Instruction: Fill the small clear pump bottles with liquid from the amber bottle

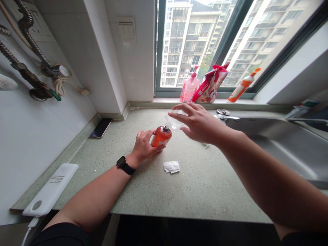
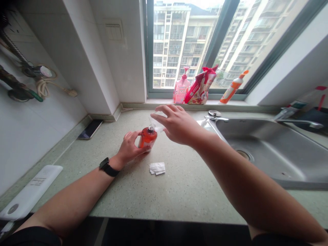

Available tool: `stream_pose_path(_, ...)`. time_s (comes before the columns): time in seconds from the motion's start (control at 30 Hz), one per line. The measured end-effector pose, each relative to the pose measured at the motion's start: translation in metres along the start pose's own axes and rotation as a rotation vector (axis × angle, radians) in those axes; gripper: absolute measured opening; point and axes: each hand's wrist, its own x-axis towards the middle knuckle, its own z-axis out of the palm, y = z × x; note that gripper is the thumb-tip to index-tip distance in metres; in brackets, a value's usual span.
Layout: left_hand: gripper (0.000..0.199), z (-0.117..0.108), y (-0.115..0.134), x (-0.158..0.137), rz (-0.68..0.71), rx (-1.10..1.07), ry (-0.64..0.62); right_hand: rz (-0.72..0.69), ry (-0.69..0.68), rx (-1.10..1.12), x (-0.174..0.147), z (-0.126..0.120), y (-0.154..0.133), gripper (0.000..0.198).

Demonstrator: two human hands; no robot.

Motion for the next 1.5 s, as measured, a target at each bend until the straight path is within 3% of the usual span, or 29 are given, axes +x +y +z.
stream_pose_path(0.4,0.067,0.0,-0.003,0.003,0.051,-0.024,0.026,-0.002,-0.017,-0.009,0.001,-0.004,-0.003,0.065)
stream_pose_path(1.5,0.069,0.0,-0.004,0.002,0.03,-0.026,0.024,-0.04,-0.045,-0.075,0.011,-0.008,-0.005,0.067)
